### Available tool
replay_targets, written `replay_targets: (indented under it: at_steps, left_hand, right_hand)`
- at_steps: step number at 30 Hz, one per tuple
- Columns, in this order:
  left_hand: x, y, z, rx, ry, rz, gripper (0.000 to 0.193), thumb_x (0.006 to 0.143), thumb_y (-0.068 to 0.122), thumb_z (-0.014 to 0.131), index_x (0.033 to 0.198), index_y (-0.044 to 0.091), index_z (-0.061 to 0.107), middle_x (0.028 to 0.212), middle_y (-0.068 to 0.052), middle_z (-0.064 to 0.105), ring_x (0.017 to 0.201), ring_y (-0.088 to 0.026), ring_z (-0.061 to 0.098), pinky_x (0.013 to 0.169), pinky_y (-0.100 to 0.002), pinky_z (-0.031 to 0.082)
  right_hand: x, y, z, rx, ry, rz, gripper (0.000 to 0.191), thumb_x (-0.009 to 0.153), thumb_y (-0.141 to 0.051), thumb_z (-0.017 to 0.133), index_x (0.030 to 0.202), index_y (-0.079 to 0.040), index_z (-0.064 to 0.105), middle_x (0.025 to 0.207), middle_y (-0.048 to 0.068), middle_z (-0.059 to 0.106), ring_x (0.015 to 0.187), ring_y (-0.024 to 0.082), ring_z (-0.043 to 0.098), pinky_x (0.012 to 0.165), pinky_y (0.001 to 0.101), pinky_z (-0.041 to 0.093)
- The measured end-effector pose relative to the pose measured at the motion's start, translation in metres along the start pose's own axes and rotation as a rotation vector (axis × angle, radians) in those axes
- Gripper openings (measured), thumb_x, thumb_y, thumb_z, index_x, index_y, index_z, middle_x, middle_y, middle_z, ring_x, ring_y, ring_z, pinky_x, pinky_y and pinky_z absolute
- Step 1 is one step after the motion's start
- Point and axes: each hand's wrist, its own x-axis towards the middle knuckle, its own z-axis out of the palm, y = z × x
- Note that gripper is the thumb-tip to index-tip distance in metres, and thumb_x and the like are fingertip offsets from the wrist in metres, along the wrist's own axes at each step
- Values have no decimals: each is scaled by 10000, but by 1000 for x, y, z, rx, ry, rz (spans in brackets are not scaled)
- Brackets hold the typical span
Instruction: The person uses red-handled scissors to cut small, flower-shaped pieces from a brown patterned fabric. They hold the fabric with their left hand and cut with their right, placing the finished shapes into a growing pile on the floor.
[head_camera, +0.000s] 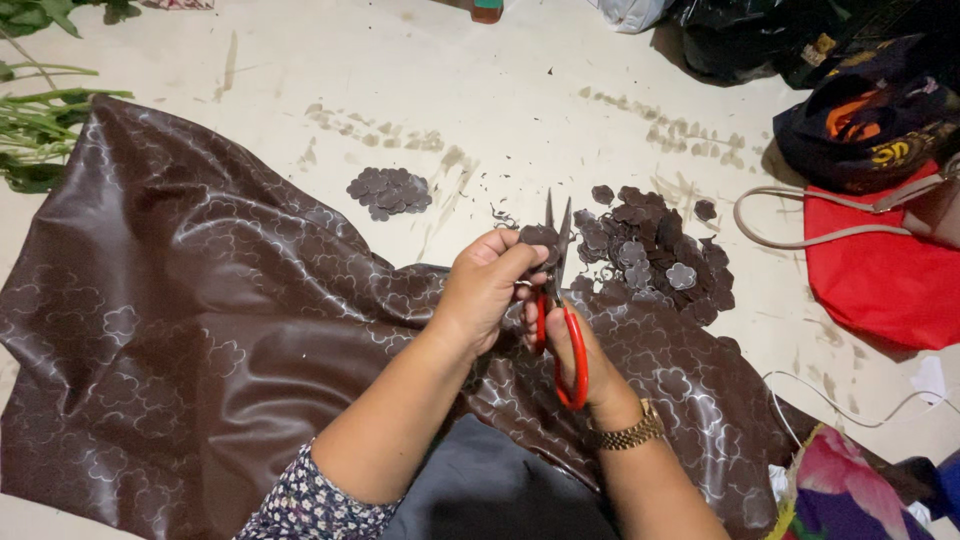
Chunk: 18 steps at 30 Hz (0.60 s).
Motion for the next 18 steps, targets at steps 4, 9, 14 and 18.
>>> replay_targets:
  at_steps: [4, 9, 14, 18]
  left_hand:
    - [-3, 1, 5, -11, -19, 7, 165, 931, 102, 688, 813, 89, 573, 649, -30, 614, 438, -80, 499, 369, -244, 404]
    - [-5, -2, 10, -40, -14, 17, 185, 926, 110, 711, 788, 84, 590, 623, -22, 612, 430, -83, 520, 373, -248, 409]
    - [-5, -5, 11, -36, 8, 12, 188, 912, 117, 733, 780, 73, 607, 629, -33, 623, 445, -94, 523, 394, -251, 417]
    - [-3, -8, 9, -52, -18, 44, 207, 909, 114, 734, 754, 69, 606, 636, -40, 626, 450, -103, 517, 402, -248, 415]
  right_hand:
    - [2, 7, 0, -12, 13, -59, 448, 1076, -490, 431, 1117, -59, 545, 965, 0, 514, 843, 110, 477, 771, 276, 442]
    - [4, 7, 2, -87, 87, -64, 425, 1092, -467, 376, 1052, -76, 536, 868, -9, 483, 753, 99, 459, 679, 261, 419]
    - [3, 2, 8, -217, 153, -88, 437, 1105, -459, 355, 984, -81, 536, 834, -21, 465, 724, 92, 459, 653, 255, 413]
    - [6, -4, 13, -301, 187, -110, 443, 1098, -462, 349, 964, -85, 540, 819, -18, 481, 714, 89, 469, 629, 252, 415]
